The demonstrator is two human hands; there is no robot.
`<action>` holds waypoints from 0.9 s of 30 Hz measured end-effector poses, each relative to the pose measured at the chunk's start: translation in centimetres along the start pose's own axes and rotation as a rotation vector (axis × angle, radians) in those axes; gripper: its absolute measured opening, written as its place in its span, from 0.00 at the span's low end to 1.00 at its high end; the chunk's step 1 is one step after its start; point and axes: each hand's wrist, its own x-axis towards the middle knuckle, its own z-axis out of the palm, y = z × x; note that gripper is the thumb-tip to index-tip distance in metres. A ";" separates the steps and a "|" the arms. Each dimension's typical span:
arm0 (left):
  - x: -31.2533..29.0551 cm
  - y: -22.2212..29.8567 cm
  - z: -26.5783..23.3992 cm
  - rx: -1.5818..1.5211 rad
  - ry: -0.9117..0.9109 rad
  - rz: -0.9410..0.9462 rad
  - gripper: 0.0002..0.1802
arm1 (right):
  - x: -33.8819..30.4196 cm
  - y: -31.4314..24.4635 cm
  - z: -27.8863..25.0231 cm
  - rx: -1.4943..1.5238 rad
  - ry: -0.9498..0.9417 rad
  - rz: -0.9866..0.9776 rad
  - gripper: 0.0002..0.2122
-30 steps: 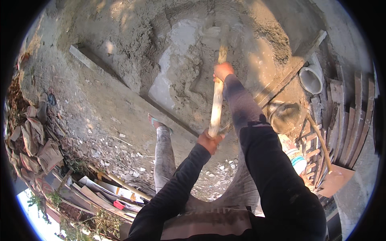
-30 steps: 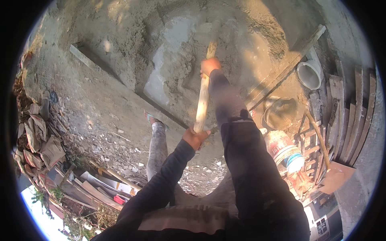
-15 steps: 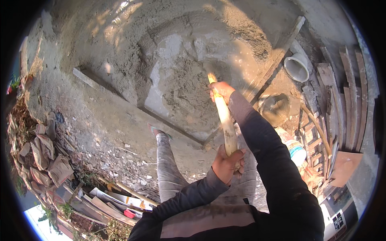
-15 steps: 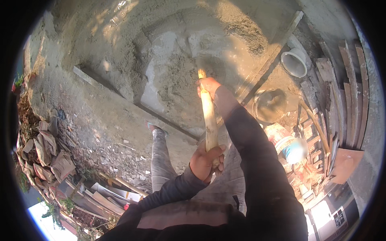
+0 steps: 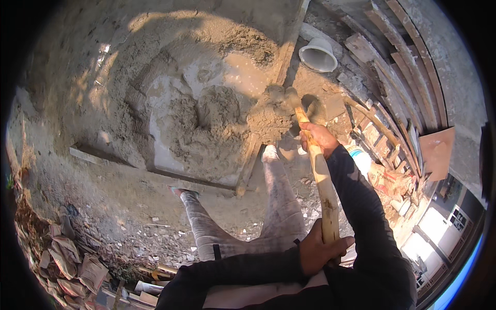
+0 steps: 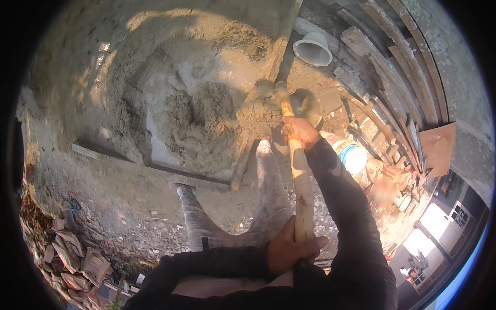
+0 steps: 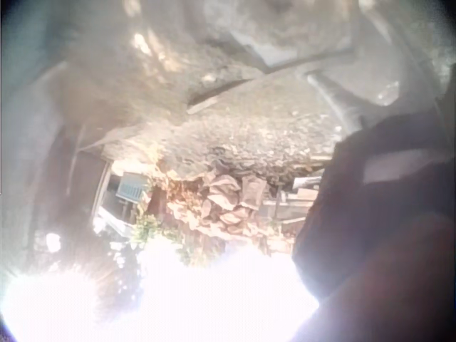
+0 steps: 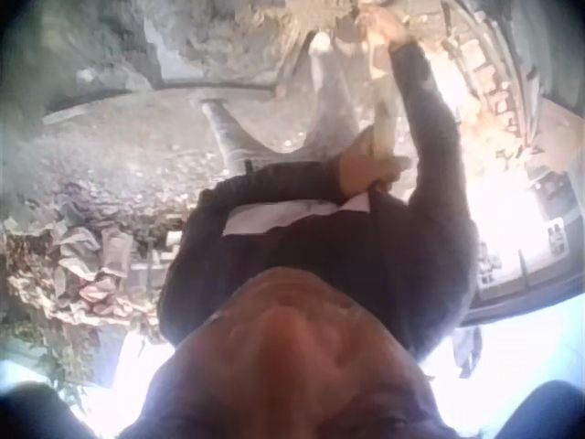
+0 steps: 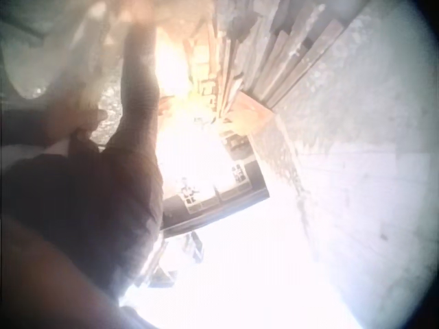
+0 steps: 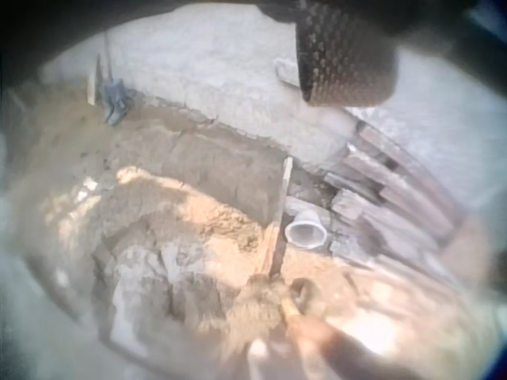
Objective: The person mixes cement in a wooden frame using a hoe, adds water from a bucket to the mixture, and then carries a scoop of the mixture into a building under construction.
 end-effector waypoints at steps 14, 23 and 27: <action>13.6 -7.9 -36.0 1.720 0.700 -0.007 0.26 | 18.7 12.6 -8.5 0.544 0.507 -0.406 0.07; 11.8 -8.1 -32.7 1.091 0.552 0.257 0.25 | 11.3 8.8 5.2 0.073 0.274 -0.678 0.09; 14.8 -2.0 -32.5 0.950 0.696 0.579 0.24 | 19.3 1.4 11.6 -0.250 0.249 -0.630 0.15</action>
